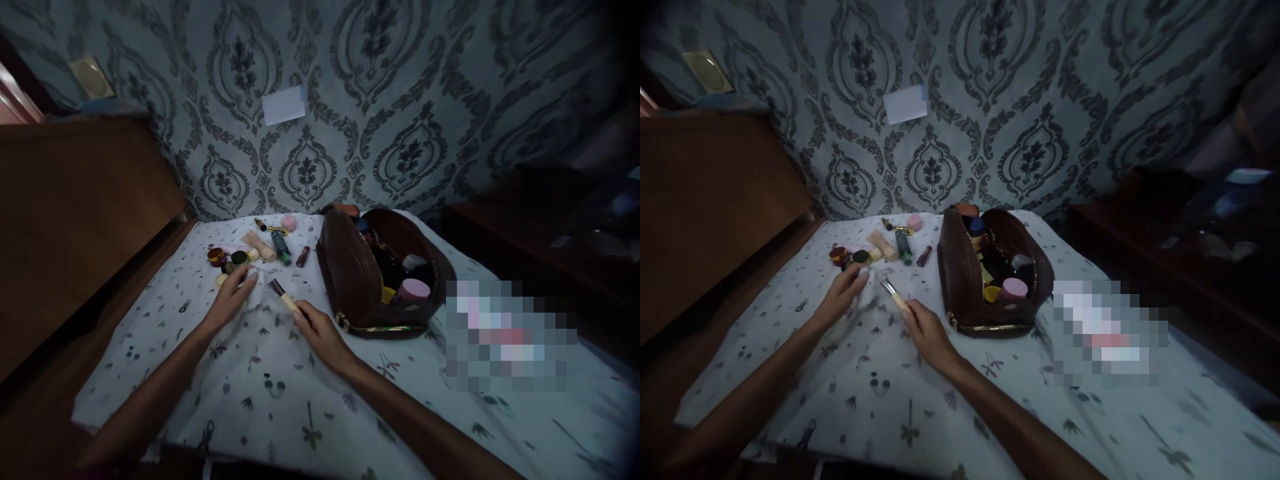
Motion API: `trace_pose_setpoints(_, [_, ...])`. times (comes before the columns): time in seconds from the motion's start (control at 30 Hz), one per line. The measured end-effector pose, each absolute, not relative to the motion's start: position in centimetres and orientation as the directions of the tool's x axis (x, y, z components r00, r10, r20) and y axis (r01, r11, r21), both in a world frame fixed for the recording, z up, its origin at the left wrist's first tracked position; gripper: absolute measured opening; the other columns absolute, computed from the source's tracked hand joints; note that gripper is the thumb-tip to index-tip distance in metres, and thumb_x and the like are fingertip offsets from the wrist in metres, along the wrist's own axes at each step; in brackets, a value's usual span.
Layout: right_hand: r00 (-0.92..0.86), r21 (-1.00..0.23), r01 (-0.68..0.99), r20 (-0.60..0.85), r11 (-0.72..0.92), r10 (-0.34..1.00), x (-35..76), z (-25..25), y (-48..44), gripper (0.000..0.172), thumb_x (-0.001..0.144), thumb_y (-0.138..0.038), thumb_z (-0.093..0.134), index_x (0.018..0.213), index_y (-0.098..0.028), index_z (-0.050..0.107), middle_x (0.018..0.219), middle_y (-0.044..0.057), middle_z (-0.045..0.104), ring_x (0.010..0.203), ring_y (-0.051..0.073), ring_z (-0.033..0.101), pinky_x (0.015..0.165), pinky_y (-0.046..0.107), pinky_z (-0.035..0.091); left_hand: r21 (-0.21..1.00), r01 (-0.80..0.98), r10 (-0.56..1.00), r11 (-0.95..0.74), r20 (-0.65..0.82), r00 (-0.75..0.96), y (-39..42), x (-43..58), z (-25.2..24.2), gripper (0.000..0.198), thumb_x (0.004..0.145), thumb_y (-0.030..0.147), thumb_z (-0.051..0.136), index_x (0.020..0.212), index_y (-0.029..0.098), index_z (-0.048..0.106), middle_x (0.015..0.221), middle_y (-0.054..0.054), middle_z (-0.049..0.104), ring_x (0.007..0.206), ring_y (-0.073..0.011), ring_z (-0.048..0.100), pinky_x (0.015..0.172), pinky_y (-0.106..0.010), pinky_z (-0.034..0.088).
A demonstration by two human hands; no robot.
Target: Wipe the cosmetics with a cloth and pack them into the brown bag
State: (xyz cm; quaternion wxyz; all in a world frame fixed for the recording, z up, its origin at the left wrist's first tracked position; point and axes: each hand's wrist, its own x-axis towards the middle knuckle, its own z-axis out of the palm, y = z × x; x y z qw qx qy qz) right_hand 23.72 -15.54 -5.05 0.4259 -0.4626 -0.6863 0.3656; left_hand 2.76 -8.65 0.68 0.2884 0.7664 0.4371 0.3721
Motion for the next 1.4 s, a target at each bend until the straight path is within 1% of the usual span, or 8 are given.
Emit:
trace_pose_setpoints(0.13, [-0.253, -0.883, 0.325, 0.264, 0.339, 0.931, 23.9, -4.9, -15.8, 0.033, 0.098, -0.040, 0.040, 0.106, -0.017, 0.061, 0.089, 0.004, 0.063, 0.079, 0.018, 0.057, 0.071, 0.027, 0.044, 0.797, 0.411, 0.852, -0.443, 0.230, 0.471, -9.2, 3.9, 0.8, 0.033, 0.094, 0.052, 0.044, 0.090, 0.020, 0.053, 0.079, 0.001, 0.053, 0.073, -0.0155, 0.048, 0.066, -0.025, 0.040])
trace_pose_setpoints(0.27, [-0.256, -0.853, 0.341, 0.320, 0.395, 0.912, 24.0, -5.3, -15.8, 0.030, 0.096, -0.035, 0.046, 0.114, -0.016, 0.062, 0.105, 0.009, 0.066, 0.093, 0.021, 0.061, 0.082, 0.031, 0.046, 0.892, 0.319, 0.894, -0.320, 0.173, 0.413, -9.4, 4.0, -0.4, 0.043, 0.092, 0.058, 0.045, 0.070, 0.021, 0.042, 0.064, 0.004, 0.040, 0.058, -0.0115, 0.039, 0.054, -0.023, 0.035])
trace_pose_setpoints(0.5, [-0.269, -0.799, 0.393, 0.374, 0.456, 0.888, 23.9, -5.8, -15.8, 0.030, 0.096, -0.033, 0.049, 0.119, -0.018, 0.062, 0.104, 0.010, 0.065, 0.095, 0.021, 0.062, 0.084, 0.033, 0.049, 0.981, 0.189, 0.948, -0.047, -0.016, 0.318, -10.0, 3.7, -1.5, 0.049, 0.086, 0.067, 0.049, 0.070, 0.021, 0.047, 0.057, 0.005, 0.039, 0.049, -0.0104, 0.036, 0.044, -0.023, 0.031])
trace_pose_setpoints(0.63, [-0.290, -0.788, 0.428, 0.344, 0.443, 0.893, 23.8, -5.3, -16.0, 0.030, 0.097, -0.032, 0.048, 0.119, -0.018, 0.063, 0.100, 0.009, 0.066, 0.091, 0.021, 0.062, 0.082, 0.033, 0.048, 0.949, 0.255, 0.928, -0.185, 0.084, 0.362, -10.3, 3.4, -1.0, 0.043, 0.092, 0.060, 0.044, 0.084, 0.019, 0.056, 0.064, 0.003, 0.046, 0.057, -0.0127, 0.044, 0.052, -0.024, 0.038])
trace_pose_setpoints(0.77, [-0.314, -0.767, 0.475, 0.310, 0.431, 0.898, 23.6, -4.9, -16.3, 0.031, 0.098, -0.033, 0.045, 0.115, -0.018, 0.065, 0.093, 0.008, 0.067, 0.087, 0.021, 0.061, 0.080, 0.034, 0.047, 0.781, 0.380, 0.795, -0.496, 0.232, 0.561, -10.2, 2.7, -0.7, 0.034, 0.096, 0.048, 0.044, 0.104, 0.019, 0.060, 0.093, -0.003, 0.061, 0.085, -0.0185, 0.056, 0.078, -0.027, 0.045])
trace_pose_setpoints(0.97, [-0.328, -0.868, 0.371, 0.212, 0.332, 0.921, 23.8, -4.5, -16.0, 0.035, 0.097, -0.041, 0.043, 0.099, -0.018, 0.069, 0.089, 0.006, 0.069, 0.083, 0.020, 0.061, 0.076, 0.031, 0.046, 0.541, 0.471, 0.630, -0.697, 0.150, 0.762, -10.5, 2.5, -0.8, 0.037, 0.098, 0.045, 0.042, 0.112, 0.019, 0.064, 0.099, -0.009, 0.059, 0.091, -0.0222, 0.057, 0.079, -0.029, 0.044])
trace_pose_setpoints(1.23, [-0.303, -0.975, 0.189, 0.055, 0.117, 0.951, 24.3, -4.5, -15.2, 0.047, 0.091, -0.057, 0.045, 0.062, -0.020, 0.048, 0.055, -0.004, 0.037, 0.056, 0.012, 0.038, 0.052, 0.024, 0.030, 0.807, 0.315, 0.684, -0.500, 0.145, 0.715, -10.2, 1.8, 0.5, 0.033, 0.090, 0.042, 0.058, 0.115, 0.020, 0.061, 0.112, -0.009, 0.063, 0.105, -0.0238, 0.058, 0.093, -0.032, 0.044])
trace_pose_setpoints(1.4, [-0.316, -0.967, 0.197, 0.095, 0.163, 0.944, 24.1, -4.0, -15.7, 0.040, 0.091, -0.051, 0.047, 0.075, -0.018, 0.061, 0.066, -0.001, 0.052, 0.062, 0.013, 0.048, 0.058, 0.024, 0.038, 0.860, 0.339, 0.766, -0.381, 0.088, 0.637, -10.3, 2.0, 0.6, 0.031, 0.086, 0.045, 0.063, 0.102, 0.019, 0.065, 0.098, -0.006, 0.067, 0.093, -0.0225, 0.061, 0.084, -0.030, 0.047])
